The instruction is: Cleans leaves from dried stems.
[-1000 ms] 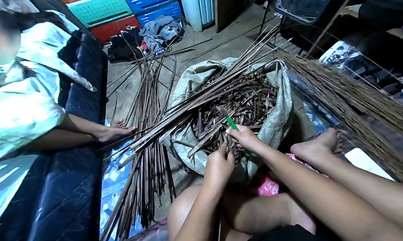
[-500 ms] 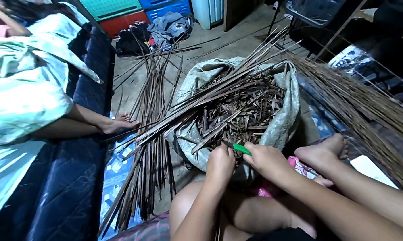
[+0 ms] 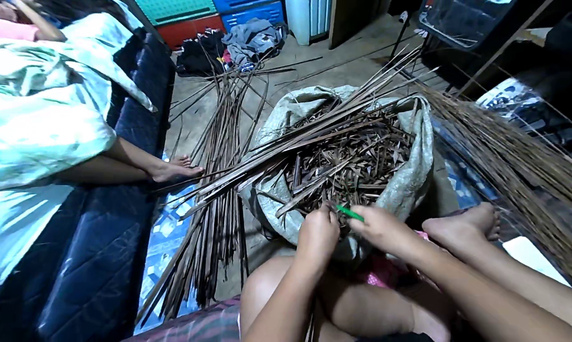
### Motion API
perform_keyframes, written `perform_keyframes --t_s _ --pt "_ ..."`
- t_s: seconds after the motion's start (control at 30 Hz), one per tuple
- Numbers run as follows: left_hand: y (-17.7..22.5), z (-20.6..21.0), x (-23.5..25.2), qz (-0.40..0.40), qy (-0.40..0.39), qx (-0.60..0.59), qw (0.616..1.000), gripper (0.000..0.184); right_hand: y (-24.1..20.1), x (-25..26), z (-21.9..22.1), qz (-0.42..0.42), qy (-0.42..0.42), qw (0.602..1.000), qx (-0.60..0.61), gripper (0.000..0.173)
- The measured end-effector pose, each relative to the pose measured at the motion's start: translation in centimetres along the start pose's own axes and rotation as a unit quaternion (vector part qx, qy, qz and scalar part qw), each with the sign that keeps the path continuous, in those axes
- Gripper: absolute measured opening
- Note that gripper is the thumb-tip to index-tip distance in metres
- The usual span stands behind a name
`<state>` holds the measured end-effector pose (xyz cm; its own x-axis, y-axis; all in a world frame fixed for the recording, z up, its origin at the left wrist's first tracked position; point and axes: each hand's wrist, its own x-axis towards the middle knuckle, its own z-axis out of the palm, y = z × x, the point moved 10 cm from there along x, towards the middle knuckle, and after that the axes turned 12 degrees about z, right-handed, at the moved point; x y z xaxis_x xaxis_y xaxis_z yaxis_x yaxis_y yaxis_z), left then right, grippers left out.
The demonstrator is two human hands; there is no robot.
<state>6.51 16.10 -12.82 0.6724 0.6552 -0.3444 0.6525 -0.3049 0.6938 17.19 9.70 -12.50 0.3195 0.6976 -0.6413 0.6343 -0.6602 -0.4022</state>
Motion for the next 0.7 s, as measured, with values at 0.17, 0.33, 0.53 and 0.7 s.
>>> perform_keyframes --t_s 0.17,0.33,0.53,0.7 --pt "0.1 -0.2 -0.7 -0.012 0.004 0.0 1.0 0.036 -0.1 -1.4 1.3 0.026 0.018 0.998 -0.053 0.03" --pt "0.2 -0.3 -0.5 0.006 0.013 -0.016 1.0 0.043 0.5 1.1 0.3 0.059 0.078 0.991 -0.096 0.035" --pt "-0.7 -1.7 0.0 -0.007 0.055 0.002 0.998 0.042 -1.6 2.5 -0.2 0.046 0.135 0.981 -0.128 0.035" --pt "-0.7 -1.2 -0.3 0.002 0.042 -0.032 0.999 0.041 0.6 4.8 -2.8 0.119 0.14 0.98 -0.081 0.038"
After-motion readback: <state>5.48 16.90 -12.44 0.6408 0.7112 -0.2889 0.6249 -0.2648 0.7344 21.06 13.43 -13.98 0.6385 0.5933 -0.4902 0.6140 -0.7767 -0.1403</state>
